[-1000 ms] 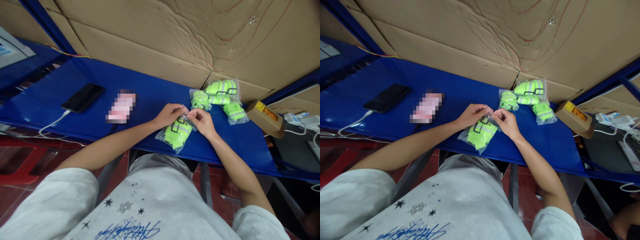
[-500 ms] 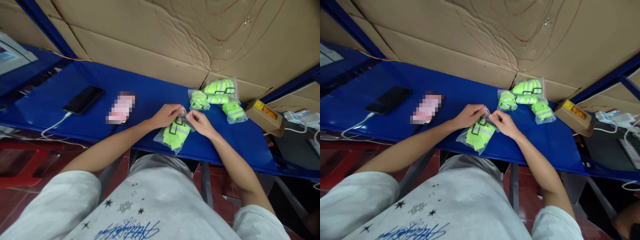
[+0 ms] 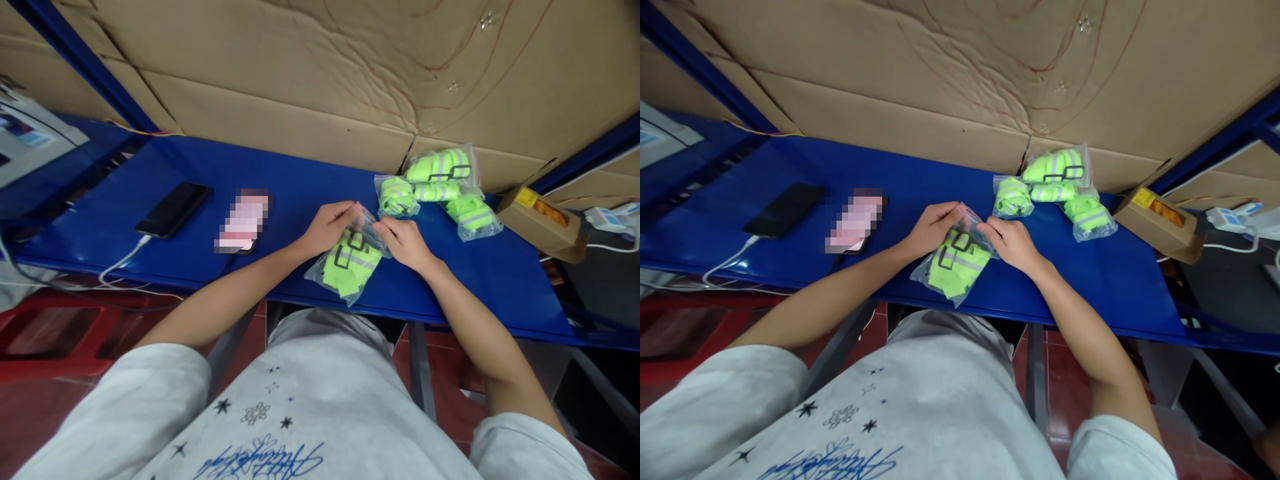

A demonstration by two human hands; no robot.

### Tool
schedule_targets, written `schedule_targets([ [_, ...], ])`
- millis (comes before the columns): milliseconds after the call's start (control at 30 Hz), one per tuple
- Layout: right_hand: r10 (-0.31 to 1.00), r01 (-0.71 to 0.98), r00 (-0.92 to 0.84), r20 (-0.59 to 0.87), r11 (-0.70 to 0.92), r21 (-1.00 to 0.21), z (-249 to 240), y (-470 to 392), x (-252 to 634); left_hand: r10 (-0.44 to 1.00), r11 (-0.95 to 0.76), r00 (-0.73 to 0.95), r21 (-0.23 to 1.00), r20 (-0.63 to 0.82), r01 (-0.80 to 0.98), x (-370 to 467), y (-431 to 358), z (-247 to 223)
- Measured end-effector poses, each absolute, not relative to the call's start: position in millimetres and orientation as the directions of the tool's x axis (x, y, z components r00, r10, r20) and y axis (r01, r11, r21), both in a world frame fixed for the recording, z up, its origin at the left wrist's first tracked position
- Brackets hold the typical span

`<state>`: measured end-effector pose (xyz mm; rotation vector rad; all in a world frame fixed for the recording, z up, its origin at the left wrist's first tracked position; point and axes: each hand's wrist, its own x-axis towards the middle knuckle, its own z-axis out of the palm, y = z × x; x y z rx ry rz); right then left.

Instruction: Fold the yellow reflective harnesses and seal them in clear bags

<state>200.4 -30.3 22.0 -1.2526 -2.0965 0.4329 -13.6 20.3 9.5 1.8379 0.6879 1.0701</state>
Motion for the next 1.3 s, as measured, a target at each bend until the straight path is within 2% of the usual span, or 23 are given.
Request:
schedule_targets([
  [133,0.856,0.654,-0.316,0.408,0.508,-0.56,21.3,-28.7,199.9,0.793,-0.452,0.451,0.892,0.409,-0.014,-12.9,21.6,11.7],
  [267,0.858,0.651,-0.319,0.404,0.508,-0.565,16.9,-29.0,205.2,0.817,-0.471,0.388,0.882,0.426,0.023,-13.8,21.7,9.2],
  [367,0.885,0.741,-0.275,0.377,0.445,-0.504,7.8,-26.8,212.8,0.887,-0.429,0.199,0.903,0.416,0.024,-21.6,38.8,7.6],
  [467,0.914,0.818,-0.233,0.333,0.369,-0.442,-2.4,-23.5,215.4,0.93,-0.366,-0.044,0.929,0.364,-0.054,-31.7,81.0,8.5],
  [533,0.915,0.827,-0.257,0.309,0.374,-0.42,-6.8,-22.8,213.3,0.928,-0.365,-0.121,0.926,0.353,-0.093,-34.9,116.8,8.5],
  [667,0.901,0.82,-0.332,0.279,0.421,-0.388,-8.0,-26.6,208.0,0.959,-0.274,-0.095,0.959,0.267,-0.07,-30.0,170.3,0.2],
  [767,0.894,0.812,-0.343,0.289,0.436,-0.387,-5.3,-30.0,207.1,0.975,-0.206,-0.053,0.971,0.214,0.125,-26.4,175.2,-8.4],
  [867,0.885,0.797,-0.355,0.302,0.455,-0.398,-5.6,-31.1,206.2,0.963,-0.252,-0.036,0.936,0.269,0.247,-35.8,154.2,-8.1],
  [933,0.871,0.79,-0.378,0.314,0.48,-0.38,-8.8,-30.9,204.4,0.929,-0.36,0.046,0.868,0.367,0.343,-52.2,132.8,0.5],
  [1000,0.855,0.794,-0.396,0.334,0.502,-0.343,-13.5,-30.4,202.2,0.852,-0.511,0.211,0.676,0.478,0.531,-76.0,110.3,15.2],
  [1033,0.849,0.799,-0.399,0.346,0.507,-0.324,-15.7,-30.1,201.1,0.826,-0.544,0.281,0.558,0.489,0.626,-90.0,99.4,23.6],
  [1067,0.845,0.803,-0.399,0.355,0.509,-0.309,-17.6,-29.8,200.2,0.823,-0.537,0.323,0.453,0.468,0.712,-105.0,89.0,31.9],
  [1133,0.843,0.812,-0.399,0.361,0.508,-0.288,-19.6,-29.0,198.3,0.869,-0.445,0.319,0.316,0.378,0.838,-136.3,69.4,45.0],
  [1233,0.857,0.841,-0.405,0.319,0.486,-0.238,-18.0,-27.0,194.9,0.926,-0.333,0.266,0.246,0.27,0.91,-180.0,40.7,48.3],
  [1300,0.869,0.86,-0.413,0.273,0.471,-0.196,-15.2,-24.0,191.9,0.937,-0.296,0.23,0.25,0.262,0.922,-202.4,21.1,39.8],
])
